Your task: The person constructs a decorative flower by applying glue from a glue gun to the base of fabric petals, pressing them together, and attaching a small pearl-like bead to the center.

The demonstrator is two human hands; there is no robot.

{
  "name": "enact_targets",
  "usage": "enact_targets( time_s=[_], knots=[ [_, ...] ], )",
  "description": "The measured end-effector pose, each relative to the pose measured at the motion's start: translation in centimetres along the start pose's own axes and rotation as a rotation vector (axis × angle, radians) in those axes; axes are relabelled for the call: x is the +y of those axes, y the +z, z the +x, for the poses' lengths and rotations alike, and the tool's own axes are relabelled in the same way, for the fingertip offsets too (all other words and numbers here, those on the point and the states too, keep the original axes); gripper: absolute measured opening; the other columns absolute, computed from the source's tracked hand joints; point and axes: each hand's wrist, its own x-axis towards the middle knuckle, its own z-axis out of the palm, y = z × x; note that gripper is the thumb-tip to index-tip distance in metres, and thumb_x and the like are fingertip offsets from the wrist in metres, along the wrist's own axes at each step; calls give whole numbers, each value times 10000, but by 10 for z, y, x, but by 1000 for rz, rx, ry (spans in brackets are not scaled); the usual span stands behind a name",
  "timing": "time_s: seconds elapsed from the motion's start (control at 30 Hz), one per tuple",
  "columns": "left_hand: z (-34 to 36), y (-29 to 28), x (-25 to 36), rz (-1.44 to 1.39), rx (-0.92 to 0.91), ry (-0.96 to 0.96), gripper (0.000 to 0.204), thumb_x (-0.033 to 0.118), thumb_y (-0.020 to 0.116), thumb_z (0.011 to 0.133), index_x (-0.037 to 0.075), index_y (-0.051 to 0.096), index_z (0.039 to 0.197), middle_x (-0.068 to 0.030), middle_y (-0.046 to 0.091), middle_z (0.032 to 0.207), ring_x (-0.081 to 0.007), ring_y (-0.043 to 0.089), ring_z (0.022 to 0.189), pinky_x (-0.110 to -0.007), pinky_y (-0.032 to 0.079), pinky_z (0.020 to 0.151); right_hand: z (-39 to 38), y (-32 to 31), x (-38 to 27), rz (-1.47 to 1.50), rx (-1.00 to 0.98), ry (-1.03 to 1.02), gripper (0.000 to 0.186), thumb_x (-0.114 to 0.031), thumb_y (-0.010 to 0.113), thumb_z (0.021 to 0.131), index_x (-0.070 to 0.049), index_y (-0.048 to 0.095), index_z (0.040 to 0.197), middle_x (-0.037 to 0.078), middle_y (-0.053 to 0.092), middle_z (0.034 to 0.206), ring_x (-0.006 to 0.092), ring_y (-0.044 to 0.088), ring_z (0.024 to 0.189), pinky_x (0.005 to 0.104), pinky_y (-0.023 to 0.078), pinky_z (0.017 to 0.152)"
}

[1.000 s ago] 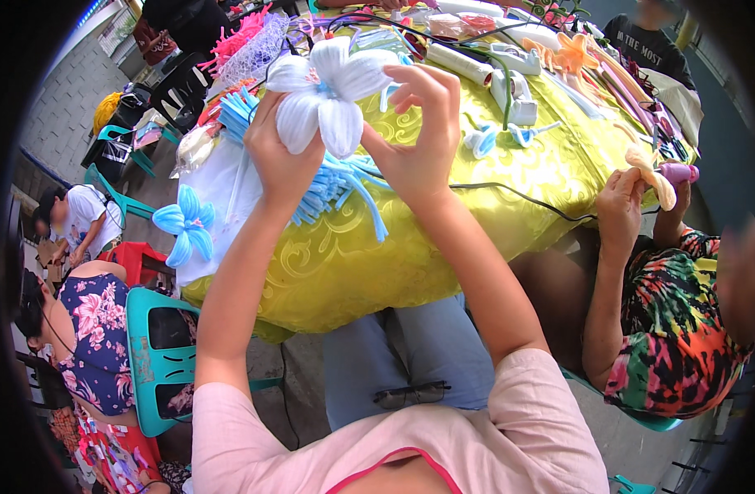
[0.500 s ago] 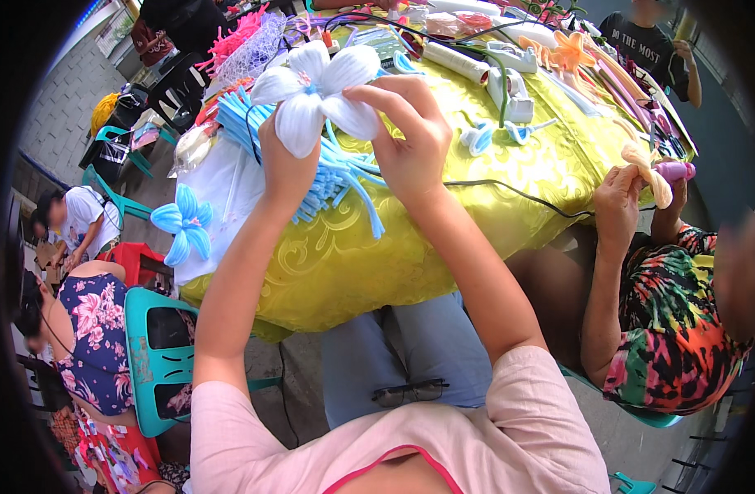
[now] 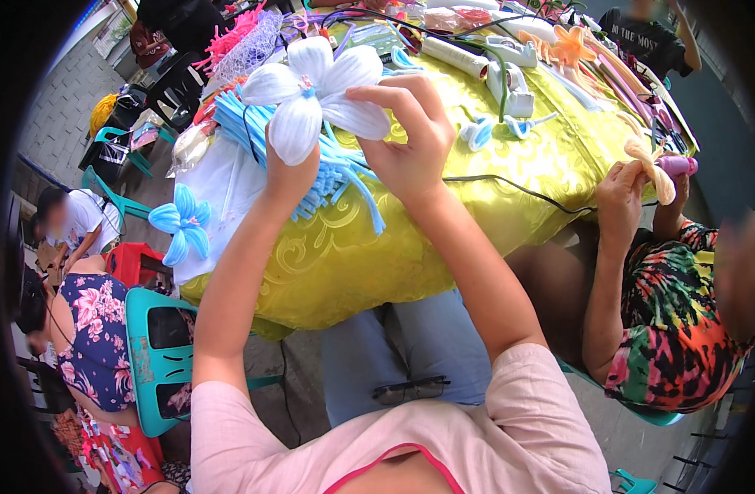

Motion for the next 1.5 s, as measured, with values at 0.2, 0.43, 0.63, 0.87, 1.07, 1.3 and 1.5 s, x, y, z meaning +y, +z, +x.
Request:
enact_targets(
  time_s=[0.2, 0.43, 0.63, 0.87, 1.07, 1.3, 1.5],
  knots=[
    [3, -2, 5, -68, 2, 3, 314, 18, 613, 642, -3, 505, 936, -163, 580, 819, -350, 560, 740, -386, 447, 638, -4, -6, -4, -38, -71, 117, 183, 16, 659, 604, 3, 587, 772, 91, 615, 722, 141, 576, 660, 223, 431, 611],
    [2, -2, 7, -59, -19, -21, 271, -37, 576, 668, -40, 550, 938, -162, 583, 843, -319, 569, 796, -382, 435, 720, 6, -4, -13, 88, -78, 312, 130, -2, 646, 617, 8, 569, 720, 68, 625, 712, 102, 566, 660, 218, 428, 616],
    [5, 2, 7, -26, 32, -9, 218, -39, 562, 684, -42, 565, 902, -172, 586, 823, -336, 561, 796, -391, 429, 720, 9, -4, -21, -60, -107, 225, 169, -12, 658, 580, -15, 588, 733, 62, 605, 673, 142, 562, 616, 242, 426, 597],
    [6, 8, 7, 74, -14, -90, 181, 13, 496, 769, -54, 549, 929, -195, 571, 897, -365, 524, 879, -413, 387, 800, 5, 0, -14, -119, -141, 138, 247, -33, 646, 583, -69, 602, 824, 72, 582, 689, 208, 566, 611, 296, 436, 565],
    [0, 3, 1, 86, -46, -108, 231, 65, 513, 763, -26, 530, 975, -185, 557, 921, -355, 510, 869, -420, 385, 757, 13, 0, -33, 12, -236, 168, 322, -13, 647, 612, -70, 608, 927, 77, 582, 732, 220, 569, 647, 276, 458, 557],
    [-1, 3, 7, -132, -69, -65, 167, 72, 505, 773, 10, 593, 902, -139, 601, 857, -329, 539, 847, -393, 390, 780, 13, -7, -22, -109, -147, -199, 315, -26, 643, 535, -57, 618, 847, 41, 557, 684, 174, 526, 561, 267, 423, 497],
    [4, 3, 11, -224, 20, -41, 170, 52, 483, 795, 12, 591, 920, -124, 609, 871, -287, 557, 856, -371, 405, 783, 19, -6, -16, -104, -108, -358, 269, -58, 630, 522, -50, 620, 791, 32, 543, 660, 166, 519, 543, 263, 409, 485]
  ],
)
